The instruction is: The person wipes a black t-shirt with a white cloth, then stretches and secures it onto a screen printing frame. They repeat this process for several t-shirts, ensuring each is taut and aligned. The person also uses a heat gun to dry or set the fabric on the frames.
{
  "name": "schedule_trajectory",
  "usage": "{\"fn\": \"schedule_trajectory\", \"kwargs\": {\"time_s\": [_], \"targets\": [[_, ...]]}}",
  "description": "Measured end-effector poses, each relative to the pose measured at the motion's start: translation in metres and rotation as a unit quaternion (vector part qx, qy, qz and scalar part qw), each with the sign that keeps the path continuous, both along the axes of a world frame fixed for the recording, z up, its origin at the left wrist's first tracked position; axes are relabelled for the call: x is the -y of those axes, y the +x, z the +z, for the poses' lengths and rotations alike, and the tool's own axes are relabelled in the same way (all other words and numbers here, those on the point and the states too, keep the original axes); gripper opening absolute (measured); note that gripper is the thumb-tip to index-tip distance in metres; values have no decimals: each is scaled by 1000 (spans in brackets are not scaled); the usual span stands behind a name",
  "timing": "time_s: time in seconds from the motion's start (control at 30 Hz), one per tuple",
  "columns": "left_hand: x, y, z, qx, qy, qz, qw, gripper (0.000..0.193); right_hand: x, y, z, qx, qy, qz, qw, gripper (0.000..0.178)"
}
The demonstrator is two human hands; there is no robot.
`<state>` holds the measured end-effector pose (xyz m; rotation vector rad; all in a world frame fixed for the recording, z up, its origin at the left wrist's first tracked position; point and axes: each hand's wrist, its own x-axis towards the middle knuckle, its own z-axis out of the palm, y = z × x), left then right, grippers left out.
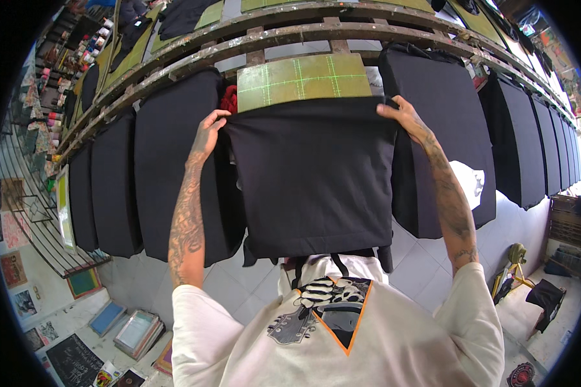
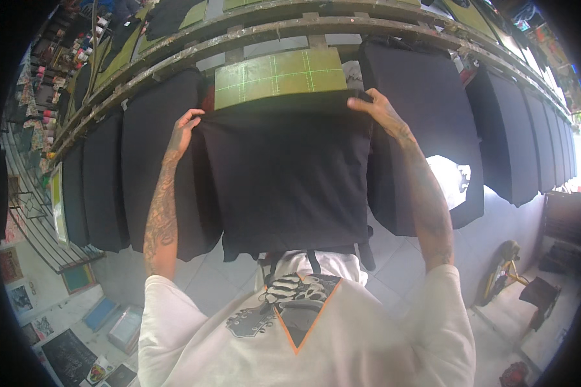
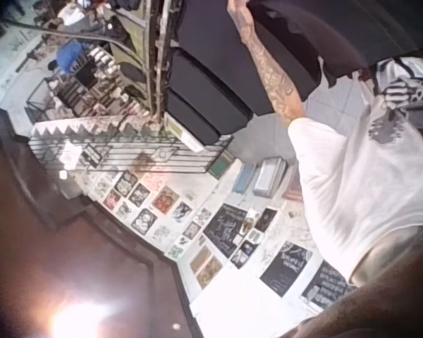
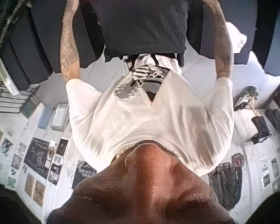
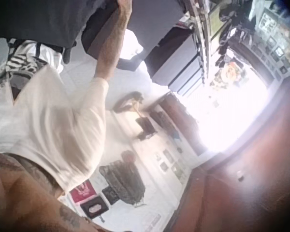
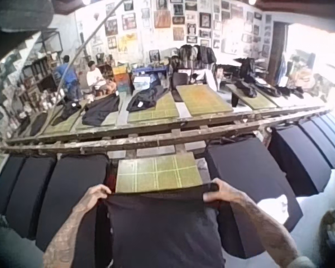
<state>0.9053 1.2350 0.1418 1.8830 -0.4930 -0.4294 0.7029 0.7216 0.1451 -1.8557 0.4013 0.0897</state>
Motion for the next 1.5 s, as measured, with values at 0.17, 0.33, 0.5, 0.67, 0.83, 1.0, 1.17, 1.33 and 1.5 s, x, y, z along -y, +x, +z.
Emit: {"fn": "schedule_trajectory", "kwargs": {"time_s": [0.17, 0.33, 0.5, 0.67, 0.83, 1.0, 1.17, 1.33, 1.5], "targets": [[15, -40, 80, 2, 219, -170, 961, 51, -2, -42, 47, -73, -231, 253, 937, 55], [24, -3, 80, -152, 166, -174, 959, 53, 42, -3, 14, 74, -354, 133, 923, 45], [34, 93, 41, 25, 138, -33, 990, 50, 65, 78, -9, 137, -360, -8, 923, 40], [70, 134, -2, 258, 348, 114, 894, 47, 44, 128, -2, 7, -303, -89, 949, 42], [98, 132, -9, 333, 349, 84, 872, 41, 90, 121, -41, 62, -453, -100, 884, 41], [93, 125, 16, 17, 216, 21, 976, 34, 76, 115, -14, 18, -391, -103, 914, 40], [47, 75, 8, -117, 100, 39, 987, 40, 48, 130, -22, -2, -41, -165, 985, 31], [44, 120, -47, 115, 286, -38, 950, 34, 54, 95, -38, -129, 108, -169, 971, 39], [99, 161, -26, 258, 230, 93, 934, 38, 78, 130, -41, -69, 149, -263, 951, 42]]}}
